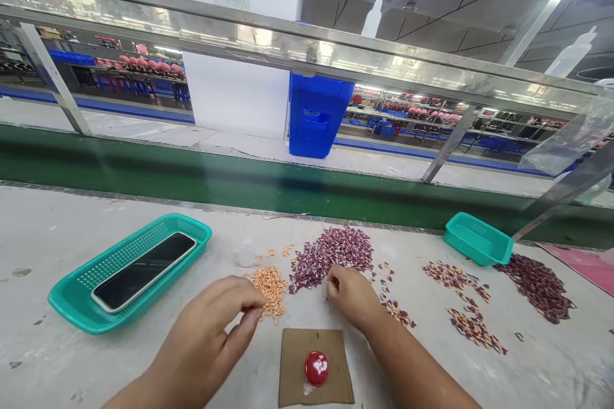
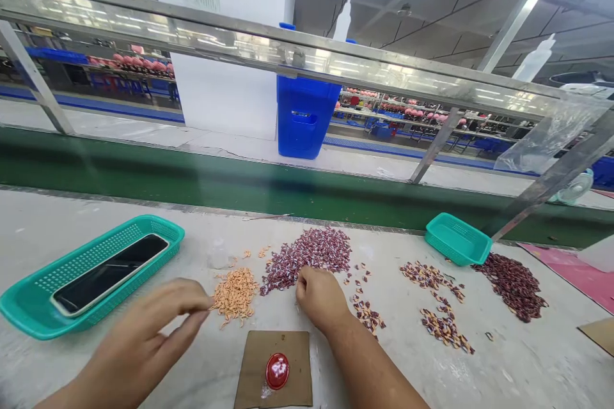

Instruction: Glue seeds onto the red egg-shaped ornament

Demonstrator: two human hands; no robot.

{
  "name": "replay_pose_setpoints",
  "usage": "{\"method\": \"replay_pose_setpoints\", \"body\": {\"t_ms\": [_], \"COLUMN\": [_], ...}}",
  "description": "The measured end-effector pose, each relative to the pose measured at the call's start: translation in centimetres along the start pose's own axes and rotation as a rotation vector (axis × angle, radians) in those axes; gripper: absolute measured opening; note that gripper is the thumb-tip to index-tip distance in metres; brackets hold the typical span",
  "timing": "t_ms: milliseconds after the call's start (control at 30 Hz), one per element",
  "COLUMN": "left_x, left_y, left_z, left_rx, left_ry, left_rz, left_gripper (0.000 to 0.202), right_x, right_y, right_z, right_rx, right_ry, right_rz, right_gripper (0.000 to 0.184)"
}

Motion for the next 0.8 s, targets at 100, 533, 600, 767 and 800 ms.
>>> {"method": "replay_pose_setpoints", "body": {"t_ms": [100, 533, 600, 767, 800], "left_x": [2.5, 6.9, 7.1, 7.2, 7.2], "left_y": [0.4, -1.4, -1.6, -2.0, -2.0], "left_z": [-2.1, -0.1, 0.1, 0.0, -0.1], "left_rx": [-0.052, -0.072, -0.065, -0.036, -0.031], "left_ry": [-0.393, -0.617, -0.619, -0.630, -0.631], "left_rz": [-0.127, -0.321, -0.313, -0.307, -0.306], "left_gripper": [0.024, 0.029, 0.031, 0.032, 0.031], "right_x": [-0.4, -1.8, -1.6, -1.9, -1.9], "right_y": [-0.2, -1.4, -1.4, -2.1, -2.3], "right_z": [1.1, 5.5, 5.9, 6.7, 6.8], "right_rx": [-0.001, 0.117, 0.126, 0.117, 0.113], "right_ry": [0.011, -0.061, -0.082, -0.095, -0.102], "right_rz": [-0.147, -0.727, -0.776, -0.831, -0.853], "right_gripper": [0.022, 0.021, 0.021, 0.014, 0.013]}}
Point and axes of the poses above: each hand's wrist, its own z-axis away from the middle knuckle, its own x-axis out of the palm, y = z × x, the point moved 4 cm from there along -z, towards the middle knuckle, and after that the axes turned 9 degrees about -z, right-handed, at the moved point
